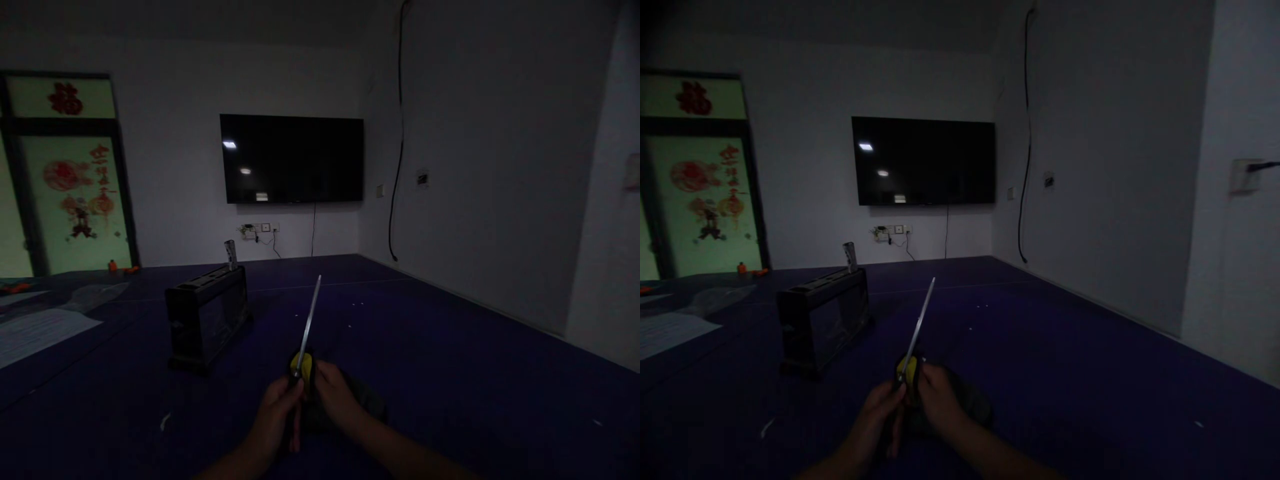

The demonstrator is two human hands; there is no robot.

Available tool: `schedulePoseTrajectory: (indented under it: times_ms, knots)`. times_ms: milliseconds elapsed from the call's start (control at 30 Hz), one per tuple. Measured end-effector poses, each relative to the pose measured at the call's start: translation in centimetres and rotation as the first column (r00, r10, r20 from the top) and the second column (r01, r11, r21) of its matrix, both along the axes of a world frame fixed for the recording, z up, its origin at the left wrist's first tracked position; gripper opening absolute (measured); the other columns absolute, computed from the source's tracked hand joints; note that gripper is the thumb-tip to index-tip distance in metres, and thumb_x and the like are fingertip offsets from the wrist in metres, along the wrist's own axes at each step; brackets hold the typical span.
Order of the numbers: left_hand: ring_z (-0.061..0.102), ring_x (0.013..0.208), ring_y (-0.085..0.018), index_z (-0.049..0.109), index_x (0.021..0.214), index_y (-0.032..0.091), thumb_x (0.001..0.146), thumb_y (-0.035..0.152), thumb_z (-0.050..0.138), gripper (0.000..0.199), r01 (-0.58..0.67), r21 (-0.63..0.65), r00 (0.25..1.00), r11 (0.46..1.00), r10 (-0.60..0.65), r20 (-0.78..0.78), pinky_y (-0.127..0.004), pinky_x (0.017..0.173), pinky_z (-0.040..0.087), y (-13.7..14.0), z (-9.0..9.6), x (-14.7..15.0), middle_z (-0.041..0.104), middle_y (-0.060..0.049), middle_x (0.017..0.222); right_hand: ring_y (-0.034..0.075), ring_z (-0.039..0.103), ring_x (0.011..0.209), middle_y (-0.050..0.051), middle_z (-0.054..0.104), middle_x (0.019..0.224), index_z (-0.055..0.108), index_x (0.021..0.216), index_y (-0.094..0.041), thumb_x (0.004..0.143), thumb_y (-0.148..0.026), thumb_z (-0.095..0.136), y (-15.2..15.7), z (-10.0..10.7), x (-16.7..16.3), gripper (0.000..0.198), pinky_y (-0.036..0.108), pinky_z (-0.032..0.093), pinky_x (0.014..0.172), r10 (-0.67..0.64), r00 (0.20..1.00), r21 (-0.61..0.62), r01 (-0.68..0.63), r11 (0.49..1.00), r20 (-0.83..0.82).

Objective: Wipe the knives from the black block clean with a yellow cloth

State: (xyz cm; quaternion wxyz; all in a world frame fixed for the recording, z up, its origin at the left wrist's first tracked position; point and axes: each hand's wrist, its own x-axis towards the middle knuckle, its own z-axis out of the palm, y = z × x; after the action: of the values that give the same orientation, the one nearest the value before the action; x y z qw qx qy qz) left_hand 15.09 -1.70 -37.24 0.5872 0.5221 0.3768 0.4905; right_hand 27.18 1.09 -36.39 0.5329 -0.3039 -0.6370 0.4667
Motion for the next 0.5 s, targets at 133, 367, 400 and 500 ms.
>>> schedulePoseTrajectory:
  times_ms: [133, 367, 400, 500]
  knots:
    - [0.04, 0.025, -0.01, 0.053, 0.067, 0.016, 0.064, 0.072, 0.051, 0.056, -0.072, 0.043, 0.996, 0.997, 0.069, 0.048, -0.018, 0.027, 0.026, 0.16, -0.18, 0.02, 0.045, 0.005, 0.035, 0.012, 0.045, 0.052, 0.0, 0.05, 0.055, 0.053, 0.061, -0.016, 0.075, -0.068, 0.046, -0.02, -0.07, 0.04, 0.055, 0.023, 0.038, 0.051, -0.033, 0.999, 0.008, 0.033, 0.999, -0.001]
    - [0.047, 0.04, -0.008, 0.054, 0.071, 0.016, 0.067, 0.064, 0.057, 0.048, -0.202, 0.155, 0.976, 0.967, 0.213, -0.054, -0.019, 0.039, 0.035, -0.11, 0.49, -0.26, 0.051, 0.004, 0.052, 0.014, 0.048, 0.052, -0.001, 0.049, 0.052, 0.051, 0.06, -0.017, 0.076, -0.067, 0.046, 0.16, -0.51, 0.14, 0.053, 0.024, 0.038, 0.05, -0.05, 0.999, -0.001, 0.05, 0.999, -0.003]
    - [0.048, 0.043, -0.008, 0.054, 0.072, 0.016, 0.067, 0.062, 0.059, 0.047, -0.209, 0.178, 0.972, 0.962, 0.224, -0.066, -0.019, 0.041, 0.037, -0.11, 0.58, -0.3, 0.052, 0.004, 0.054, 0.014, 0.048, 0.052, -0.001, 0.049, 0.052, 0.051, 0.061, -0.016, 0.076, -0.067, 0.045, 0.15, -0.5, 0.14, 0.053, 0.024, 0.038, 0.05, -0.053, 0.999, -0.002, 0.053, 0.999, -0.005]
    - [0.05, 0.049, -0.009, 0.053, 0.073, 0.016, 0.067, 0.059, 0.061, 0.044, -0.226, 0.216, 0.967, 0.95, 0.246, -0.07, -0.02, 0.046, 0.039, 0.03, 0.68, -0.36, 0.053, 0.003, 0.058, 0.013, 0.047, 0.052, 0.0, 0.051, 0.055, 0.052, 0.062, -0.016, 0.075, -0.067, 0.046, 0.13, -0.49, 0.15, 0.053, 0.024, 0.037, 0.049, -0.092, 0.996, 0.004, 0.092, 0.996, -0.001]
